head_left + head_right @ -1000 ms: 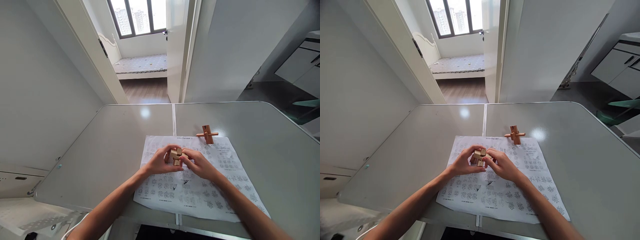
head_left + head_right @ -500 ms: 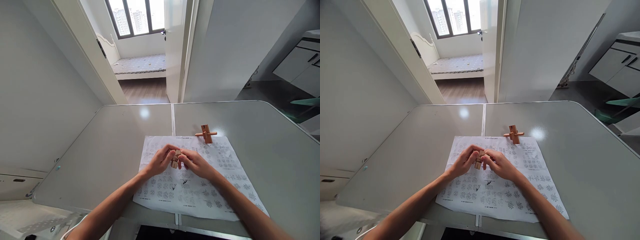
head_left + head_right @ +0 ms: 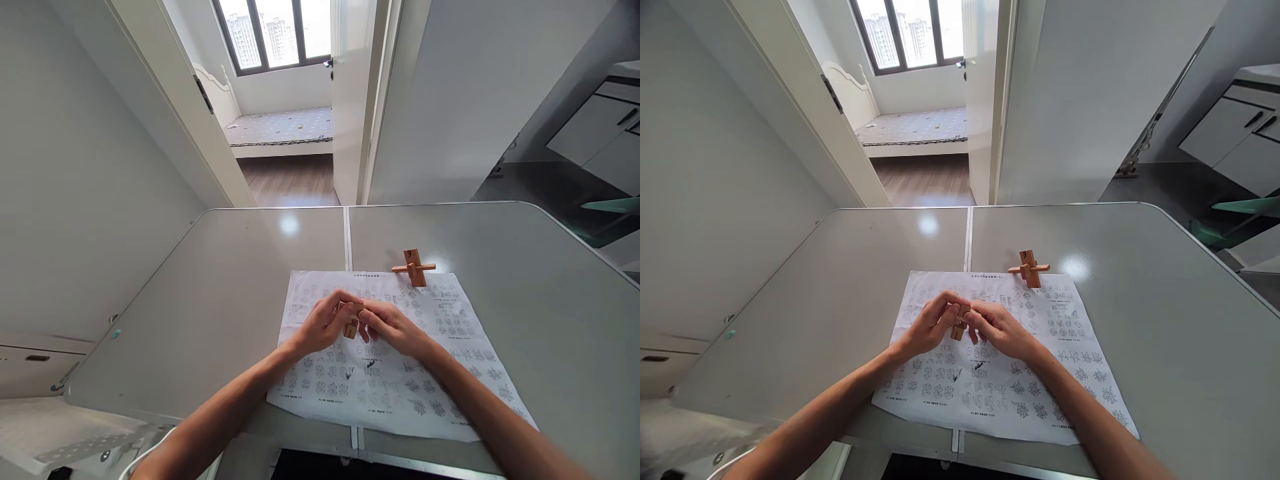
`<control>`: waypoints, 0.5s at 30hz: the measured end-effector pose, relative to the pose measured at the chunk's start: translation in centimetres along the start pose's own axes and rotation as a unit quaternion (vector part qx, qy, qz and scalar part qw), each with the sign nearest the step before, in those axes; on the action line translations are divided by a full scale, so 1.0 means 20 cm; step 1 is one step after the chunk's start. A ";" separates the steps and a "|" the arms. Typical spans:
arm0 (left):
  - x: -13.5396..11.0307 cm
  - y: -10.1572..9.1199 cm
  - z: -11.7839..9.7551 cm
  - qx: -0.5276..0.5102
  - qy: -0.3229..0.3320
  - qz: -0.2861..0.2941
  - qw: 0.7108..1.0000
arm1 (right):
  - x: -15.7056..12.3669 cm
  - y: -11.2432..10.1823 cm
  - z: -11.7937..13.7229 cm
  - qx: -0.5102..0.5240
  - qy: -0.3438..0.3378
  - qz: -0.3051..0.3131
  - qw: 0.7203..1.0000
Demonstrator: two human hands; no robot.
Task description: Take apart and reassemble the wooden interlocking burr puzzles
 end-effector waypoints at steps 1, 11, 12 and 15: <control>0.00 0.00 0.00 0.006 -0.001 -0.002 1.000 | 0.00 0.00 -0.01 0.012 0.007 -0.001 1.000; 0.00 -0.04 -0.01 0.179 0.009 -0.027 0.983 | 0.00 -0.05 -0.06 0.092 0.050 -0.066 0.992; 0.00 -0.05 -0.01 0.179 0.003 -0.037 0.983 | 0.00 -0.05 -0.06 0.096 0.047 -0.070 0.992; 0.00 -0.09 0.02 0.139 -0.032 -0.068 0.987 | 0.01 -0.05 -0.06 0.106 0.042 -0.079 0.990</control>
Point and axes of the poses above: each hand's wrist, its own x-axis towards the middle knuckle, its own y-axis out of the palm, z = x × y, the point moved 7 cm from there along x, towards the middle knuckle, and after that the axes turned 6 degrees about x, right-handed, at the moved point
